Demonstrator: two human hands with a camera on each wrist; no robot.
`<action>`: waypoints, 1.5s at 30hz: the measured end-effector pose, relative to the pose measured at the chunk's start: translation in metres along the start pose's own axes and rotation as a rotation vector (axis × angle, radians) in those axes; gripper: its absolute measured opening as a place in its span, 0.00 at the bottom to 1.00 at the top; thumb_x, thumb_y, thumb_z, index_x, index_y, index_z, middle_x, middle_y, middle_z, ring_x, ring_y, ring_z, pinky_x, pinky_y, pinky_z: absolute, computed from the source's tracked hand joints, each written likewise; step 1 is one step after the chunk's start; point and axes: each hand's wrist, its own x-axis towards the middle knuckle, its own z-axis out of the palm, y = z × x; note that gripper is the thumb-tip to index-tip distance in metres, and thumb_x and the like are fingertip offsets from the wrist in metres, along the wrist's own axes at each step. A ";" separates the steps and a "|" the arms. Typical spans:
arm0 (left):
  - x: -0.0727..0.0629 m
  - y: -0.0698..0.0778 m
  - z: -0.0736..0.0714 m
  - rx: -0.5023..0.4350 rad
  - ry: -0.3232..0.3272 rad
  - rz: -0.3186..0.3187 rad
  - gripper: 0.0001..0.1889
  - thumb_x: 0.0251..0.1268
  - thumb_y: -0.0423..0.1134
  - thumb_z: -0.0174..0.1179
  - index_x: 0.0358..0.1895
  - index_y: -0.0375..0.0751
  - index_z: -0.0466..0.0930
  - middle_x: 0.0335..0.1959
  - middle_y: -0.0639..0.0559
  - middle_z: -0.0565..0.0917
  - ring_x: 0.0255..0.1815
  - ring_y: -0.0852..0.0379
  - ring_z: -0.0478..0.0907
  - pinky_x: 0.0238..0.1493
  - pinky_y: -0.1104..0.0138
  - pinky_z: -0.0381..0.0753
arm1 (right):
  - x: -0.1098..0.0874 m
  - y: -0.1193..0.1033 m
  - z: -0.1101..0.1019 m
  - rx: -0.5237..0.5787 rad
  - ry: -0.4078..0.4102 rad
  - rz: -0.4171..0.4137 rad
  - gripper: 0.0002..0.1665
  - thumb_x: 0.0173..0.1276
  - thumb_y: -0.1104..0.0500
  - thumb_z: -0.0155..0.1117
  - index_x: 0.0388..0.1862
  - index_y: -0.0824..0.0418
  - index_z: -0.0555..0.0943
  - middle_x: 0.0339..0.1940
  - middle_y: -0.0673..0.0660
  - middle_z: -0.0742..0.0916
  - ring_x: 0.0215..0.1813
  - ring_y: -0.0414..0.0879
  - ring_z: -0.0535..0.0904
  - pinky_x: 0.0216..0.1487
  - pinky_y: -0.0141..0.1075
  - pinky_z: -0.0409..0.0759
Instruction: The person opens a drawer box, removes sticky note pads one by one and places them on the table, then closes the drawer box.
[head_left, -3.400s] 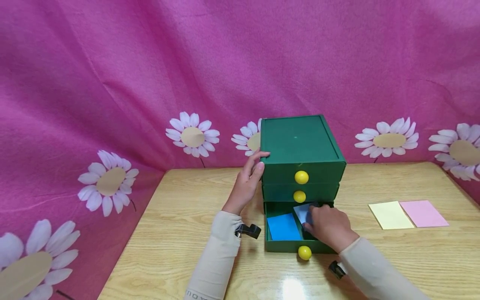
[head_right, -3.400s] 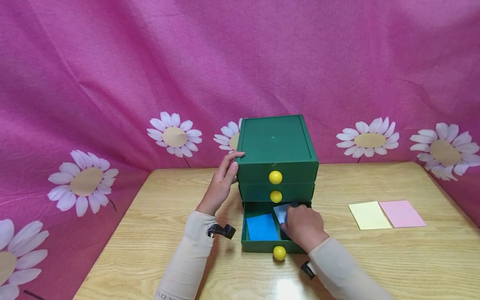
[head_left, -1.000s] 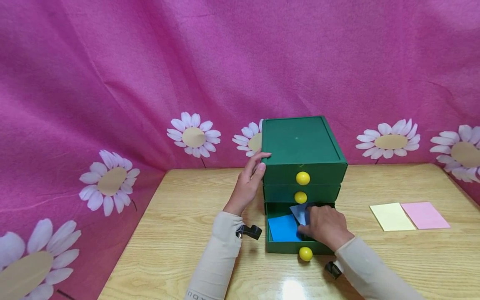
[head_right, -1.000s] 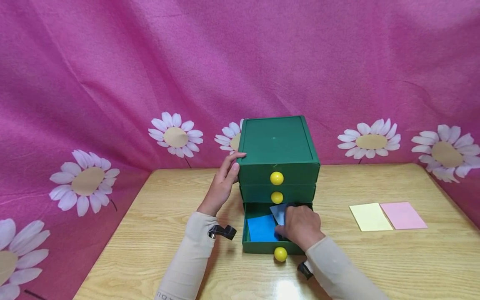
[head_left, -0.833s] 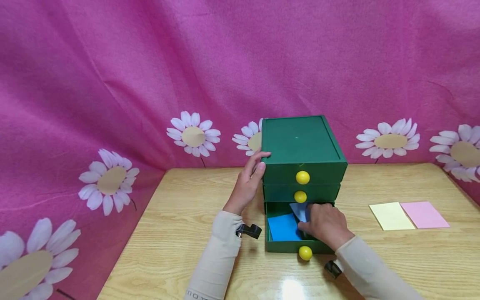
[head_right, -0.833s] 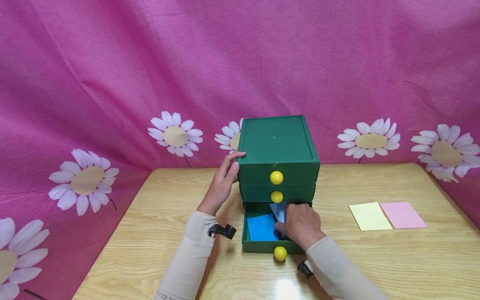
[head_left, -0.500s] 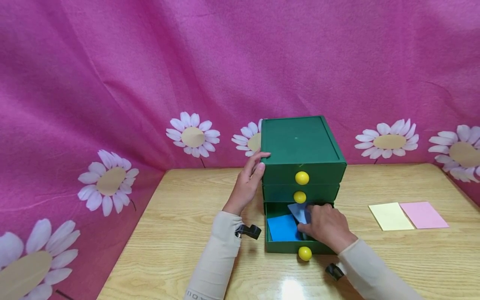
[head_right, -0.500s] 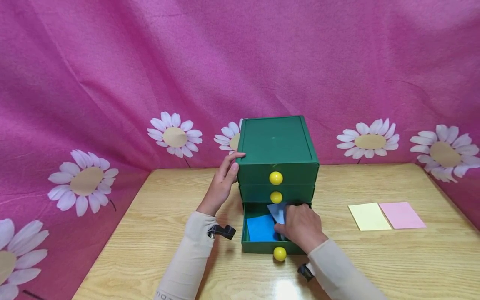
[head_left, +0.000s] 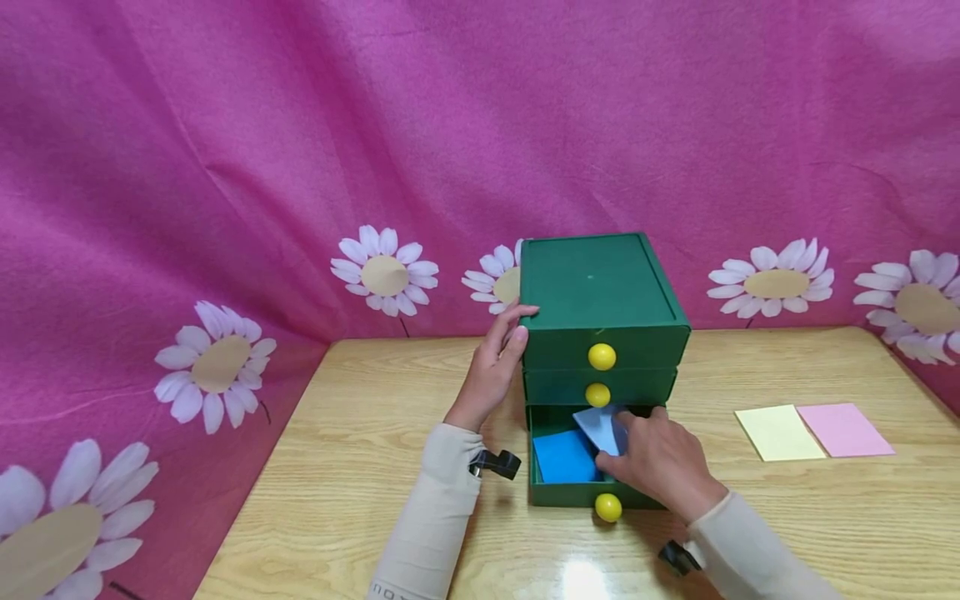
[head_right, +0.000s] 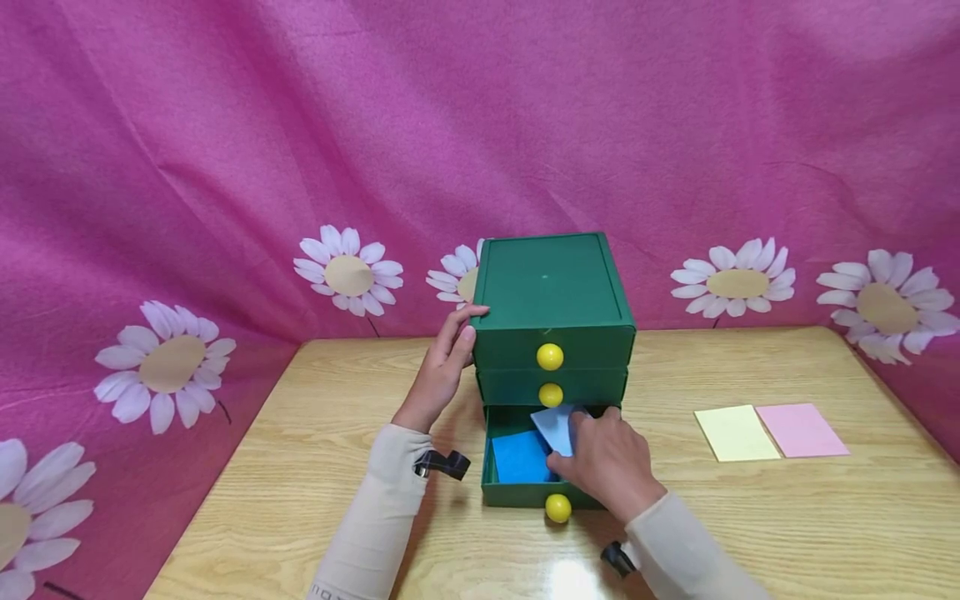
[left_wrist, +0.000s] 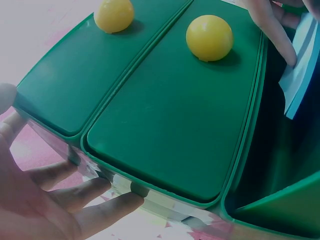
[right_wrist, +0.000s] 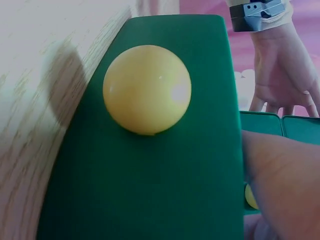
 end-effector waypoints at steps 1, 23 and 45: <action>0.000 0.000 0.000 0.000 0.001 0.002 0.19 0.78 0.53 0.39 0.68 0.65 0.64 0.76 0.61 0.52 0.73 0.55 0.59 0.67 0.53 0.64 | -0.001 0.000 0.000 0.000 0.008 -0.004 0.38 0.54 0.40 0.69 0.56 0.65 0.78 0.29 0.63 0.74 0.30 0.53 0.69 0.20 0.40 0.69; -0.007 0.030 -0.001 0.004 -0.014 -0.027 0.20 0.80 0.43 0.39 0.69 0.48 0.63 0.77 0.48 0.52 0.74 0.50 0.58 0.68 0.52 0.64 | -0.022 0.000 -0.008 0.001 0.127 -0.048 0.36 0.52 0.41 0.68 0.55 0.63 0.81 0.29 0.63 0.74 0.29 0.51 0.68 0.21 0.37 0.67; -0.006 0.026 0.001 0.008 0.002 -0.032 0.19 0.80 0.45 0.39 0.68 0.52 0.64 0.77 0.53 0.53 0.73 0.57 0.58 0.69 0.57 0.62 | -0.042 0.020 -0.015 0.030 0.172 -0.065 0.35 0.50 0.42 0.70 0.52 0.61 0.81 0.32 0.63 0.74 0.30 0.50 0.67 0.23 0.36 0.64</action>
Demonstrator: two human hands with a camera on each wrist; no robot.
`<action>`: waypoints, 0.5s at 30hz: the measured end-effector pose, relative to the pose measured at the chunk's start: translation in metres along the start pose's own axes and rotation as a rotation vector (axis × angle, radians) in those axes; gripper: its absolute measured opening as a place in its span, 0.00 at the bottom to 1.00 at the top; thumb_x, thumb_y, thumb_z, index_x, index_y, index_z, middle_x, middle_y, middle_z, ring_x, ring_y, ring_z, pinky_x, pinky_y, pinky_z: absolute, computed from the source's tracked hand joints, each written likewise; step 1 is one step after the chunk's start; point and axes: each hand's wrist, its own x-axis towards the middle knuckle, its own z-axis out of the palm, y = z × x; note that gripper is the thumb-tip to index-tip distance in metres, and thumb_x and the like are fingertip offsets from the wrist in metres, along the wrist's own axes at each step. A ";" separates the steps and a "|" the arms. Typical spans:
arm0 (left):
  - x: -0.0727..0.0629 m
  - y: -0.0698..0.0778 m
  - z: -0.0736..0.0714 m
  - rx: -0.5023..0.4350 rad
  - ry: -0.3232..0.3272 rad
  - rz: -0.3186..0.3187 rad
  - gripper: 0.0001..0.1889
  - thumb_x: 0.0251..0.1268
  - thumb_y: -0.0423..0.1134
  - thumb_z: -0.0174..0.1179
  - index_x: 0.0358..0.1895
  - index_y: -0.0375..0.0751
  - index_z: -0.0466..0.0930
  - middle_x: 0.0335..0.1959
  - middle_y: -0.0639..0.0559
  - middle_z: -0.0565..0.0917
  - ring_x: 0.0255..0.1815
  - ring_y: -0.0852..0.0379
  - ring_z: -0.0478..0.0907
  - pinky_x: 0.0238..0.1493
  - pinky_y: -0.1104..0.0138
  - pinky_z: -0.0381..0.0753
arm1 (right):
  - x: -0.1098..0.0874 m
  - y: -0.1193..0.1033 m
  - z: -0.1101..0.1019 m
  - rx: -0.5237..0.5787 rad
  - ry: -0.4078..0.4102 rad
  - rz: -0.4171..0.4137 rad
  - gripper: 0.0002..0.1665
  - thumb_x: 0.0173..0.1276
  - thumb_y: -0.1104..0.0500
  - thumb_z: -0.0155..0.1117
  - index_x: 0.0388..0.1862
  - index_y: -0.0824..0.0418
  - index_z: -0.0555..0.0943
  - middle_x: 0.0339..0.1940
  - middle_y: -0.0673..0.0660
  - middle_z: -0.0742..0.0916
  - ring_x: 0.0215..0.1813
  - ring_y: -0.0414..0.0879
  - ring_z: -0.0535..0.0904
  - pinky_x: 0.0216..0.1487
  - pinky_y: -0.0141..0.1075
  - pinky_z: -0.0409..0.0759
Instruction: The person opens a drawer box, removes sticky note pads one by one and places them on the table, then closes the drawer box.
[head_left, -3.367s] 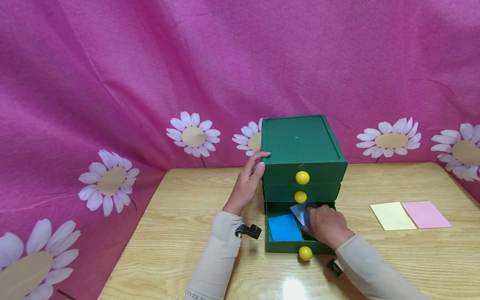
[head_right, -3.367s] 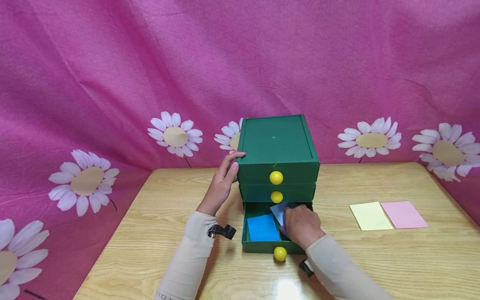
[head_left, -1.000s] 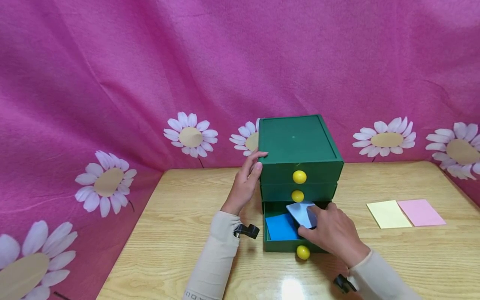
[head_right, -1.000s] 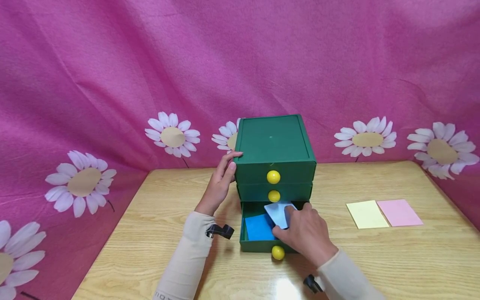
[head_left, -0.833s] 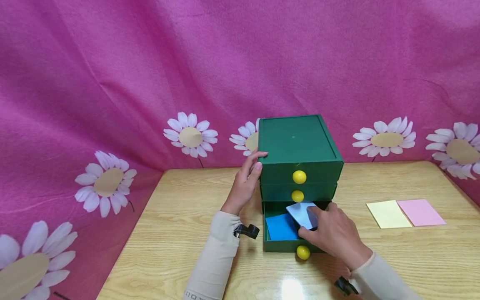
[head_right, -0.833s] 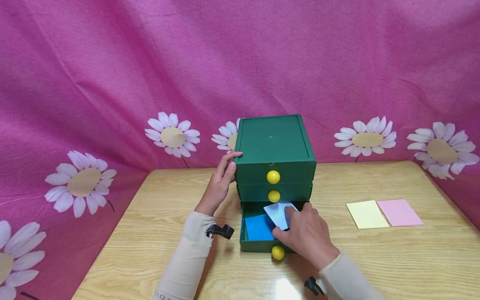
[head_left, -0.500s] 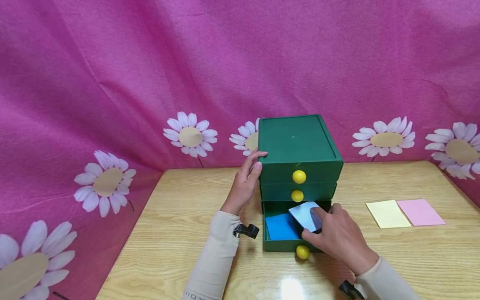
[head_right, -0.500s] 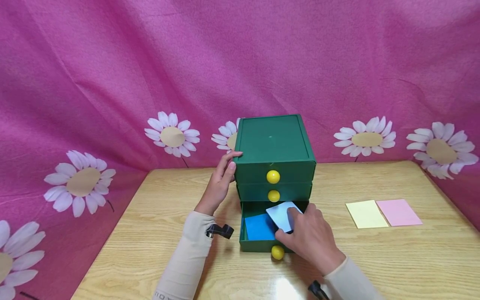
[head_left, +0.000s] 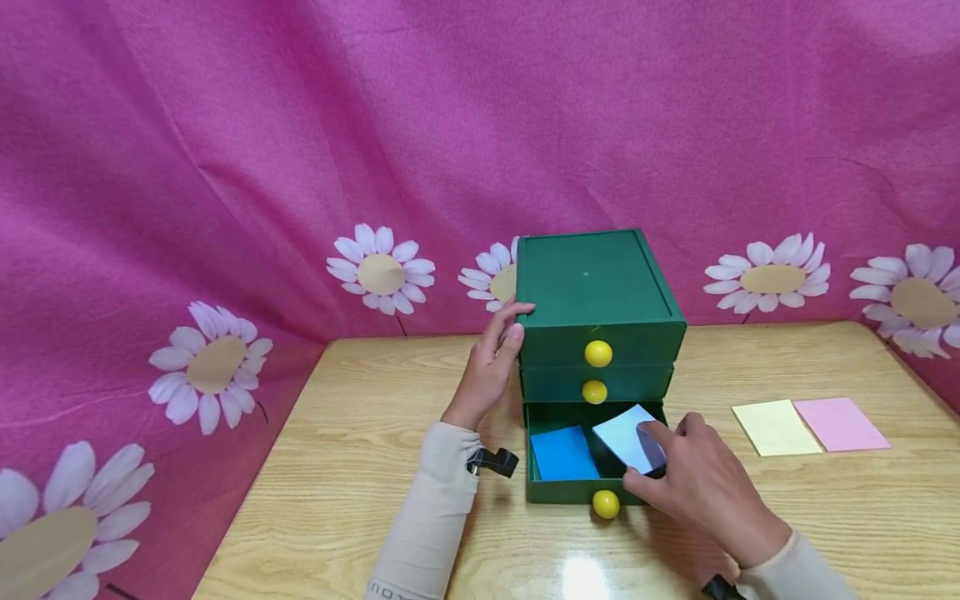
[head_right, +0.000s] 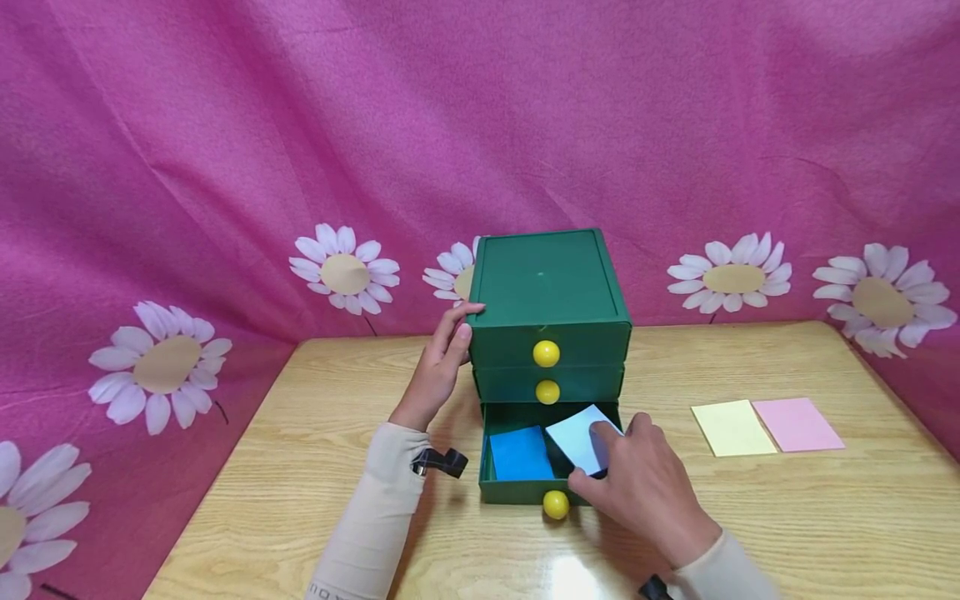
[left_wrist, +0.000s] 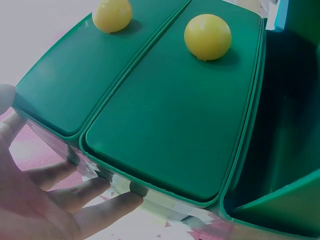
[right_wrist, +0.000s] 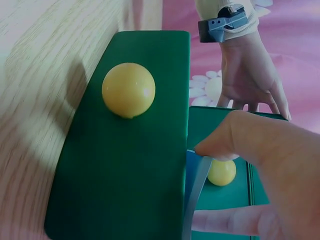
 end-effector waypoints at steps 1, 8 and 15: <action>0.000 0.001 0.000 -0.003 -0.001 -0.007 0.19 0.80 0.43 0.39 0.68 0.51 0.64 0.77 0.52 0.53 0.73 0.56 0.58 0.69 0.57 0.62 | -0.001 0.001 -0.001 0.001 -0.004 0.004 0.35 0.50 0.41 0.70 0.53 0.61 0.81 0.33 0.63 0.74 0.30 0.50 0.67 0.23 0.37 0.65; 0.007 -0.027 0.001 0.000 0.005 0.020 0.19 0.79 0.46 0.39 0.68 0.61 0.64 0.77 0.59 0.52 0.73 0.58 0.57 0.69 0.55 0.62 | -0.004 0.014 -0.005 0.002 -0.013 0.009 0.36 0.49 0.41 0.71 0.53 0.61 0.81 0.32 0.63 0.74 0.32 0.51 0.68 0.23 0.38 0.66; 0.007 -0.028 0.001 0.007 0.008 0.039 0.18 0.78 0.52 0.39 0.67 0.67 0.64 0.76 0.65 0.53 0.73 0.60 0.59 0.69 0.54 0.62 | -0.006 0.026 -0.009 0.000 -0.001 0.030 0.36 0.48 0.42 0.72 0.52 0.63 0.80 0.32 0.63 0.74 0.32 0.51 0.68 0.22 0.37 0.66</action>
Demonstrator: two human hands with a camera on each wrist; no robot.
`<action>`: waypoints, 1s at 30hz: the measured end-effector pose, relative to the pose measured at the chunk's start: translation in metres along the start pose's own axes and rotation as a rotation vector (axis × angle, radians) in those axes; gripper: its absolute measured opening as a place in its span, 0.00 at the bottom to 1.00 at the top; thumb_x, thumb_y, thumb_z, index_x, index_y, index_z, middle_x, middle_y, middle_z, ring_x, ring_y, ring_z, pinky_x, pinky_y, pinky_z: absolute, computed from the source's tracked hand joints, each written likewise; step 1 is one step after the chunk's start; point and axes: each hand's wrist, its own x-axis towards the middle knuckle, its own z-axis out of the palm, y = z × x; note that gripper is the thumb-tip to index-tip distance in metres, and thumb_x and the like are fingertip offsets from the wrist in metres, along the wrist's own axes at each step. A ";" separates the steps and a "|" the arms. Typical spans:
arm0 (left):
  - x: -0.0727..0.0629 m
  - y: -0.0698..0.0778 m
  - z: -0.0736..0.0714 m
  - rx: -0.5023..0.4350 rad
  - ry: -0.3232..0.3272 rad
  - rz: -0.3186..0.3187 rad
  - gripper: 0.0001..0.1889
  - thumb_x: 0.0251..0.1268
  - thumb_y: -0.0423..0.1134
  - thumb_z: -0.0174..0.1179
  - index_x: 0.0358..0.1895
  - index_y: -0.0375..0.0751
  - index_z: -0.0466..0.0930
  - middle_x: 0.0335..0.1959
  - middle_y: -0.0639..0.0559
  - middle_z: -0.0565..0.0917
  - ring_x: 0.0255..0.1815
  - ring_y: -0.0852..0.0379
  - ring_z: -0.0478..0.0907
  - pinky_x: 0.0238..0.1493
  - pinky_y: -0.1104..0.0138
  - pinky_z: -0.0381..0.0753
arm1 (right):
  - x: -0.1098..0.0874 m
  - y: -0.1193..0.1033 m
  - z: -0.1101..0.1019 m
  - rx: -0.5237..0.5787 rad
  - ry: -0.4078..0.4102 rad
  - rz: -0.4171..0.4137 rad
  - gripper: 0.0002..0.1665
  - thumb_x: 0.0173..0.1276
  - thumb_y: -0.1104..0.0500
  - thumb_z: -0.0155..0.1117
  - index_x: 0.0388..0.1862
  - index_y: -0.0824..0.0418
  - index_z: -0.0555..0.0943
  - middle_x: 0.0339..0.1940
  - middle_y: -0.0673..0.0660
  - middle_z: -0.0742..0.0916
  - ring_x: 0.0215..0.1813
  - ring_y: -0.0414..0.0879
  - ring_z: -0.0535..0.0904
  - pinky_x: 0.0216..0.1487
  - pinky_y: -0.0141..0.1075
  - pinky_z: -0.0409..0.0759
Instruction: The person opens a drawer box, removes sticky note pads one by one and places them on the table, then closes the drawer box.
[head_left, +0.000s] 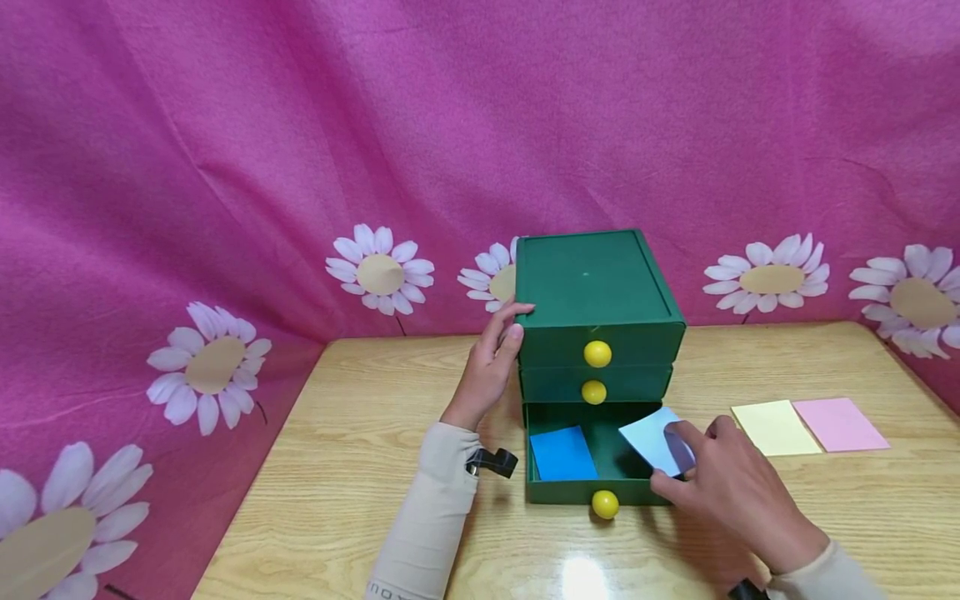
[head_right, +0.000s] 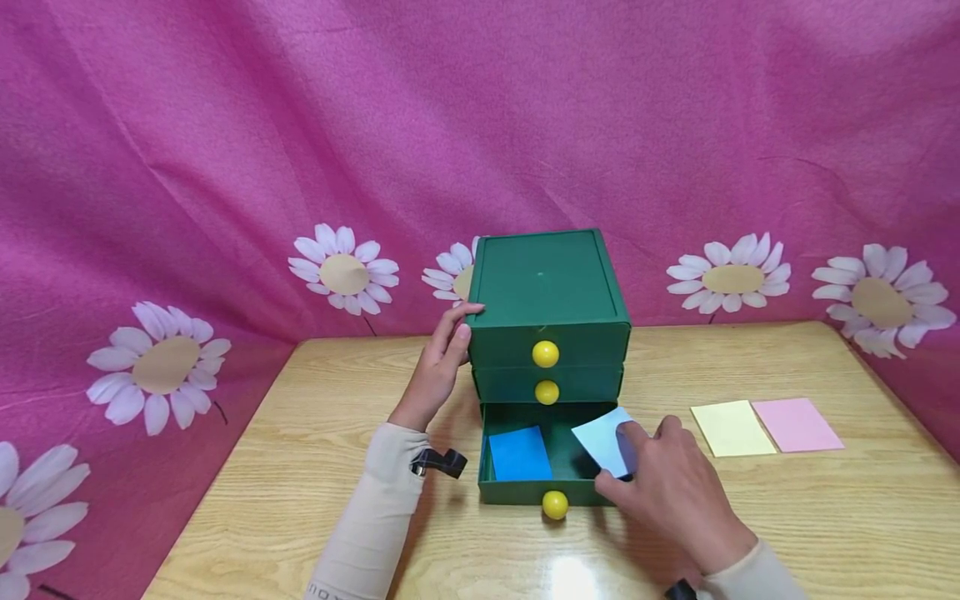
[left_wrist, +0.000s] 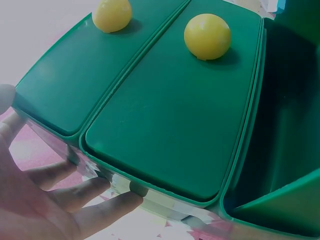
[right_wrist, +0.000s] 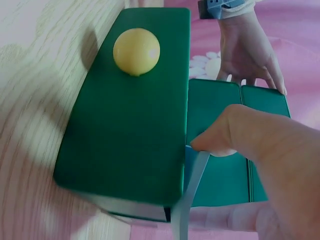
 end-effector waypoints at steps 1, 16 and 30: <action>0.000 0.000 0.000 0.005 -0.001 0.002 0.19 0.78 0.52 0.39 0.67 0.67 0.64 0.76 0.65 0.53 0.73 0.59 0.59 0.68 0.54 0.62 | 0.000 0.002 -0.001 0.005 -0.006 0.010 0.37 0.48 0.42 0.72 0.53 0.64 0.80 0.32 0.64 0.74 0.32 0.52 0.69 0.22 0.37 0.68; -0.002 0.014 0.000 0.012 0.004 -0.029 0.19 0.80 0.42 0.39 0.69 0.53 0.64 0.78 0.51 0.51 0.74 0.51 0.57 0.69 0.51 0.61 | -0.006 0.032 -0.005 0.001 -0.028 0.072 0.44 0.49 0.40 0.72 0.58 0.68 0.75 0.33 0.68 0.73 0.32 0.54 0.68 0.21 0.39 0.68; -0.001 0.002 -0.001 0.030 0.007 0.003 0.19 0.78 0.53 0.39 0.67 0.67 0.64 0.76 0.62 0.53 0.73 0.57 0.58 0.68 0.52 0.62 | -0.019 0.087 -0.006 -0.059 -0.008 0.123 0.46 0.55 0.37 0.68 0.60 0.70 0.71 0.29 0.68 0.70 0.32 0.57 0.66 0.23 0.40 0.63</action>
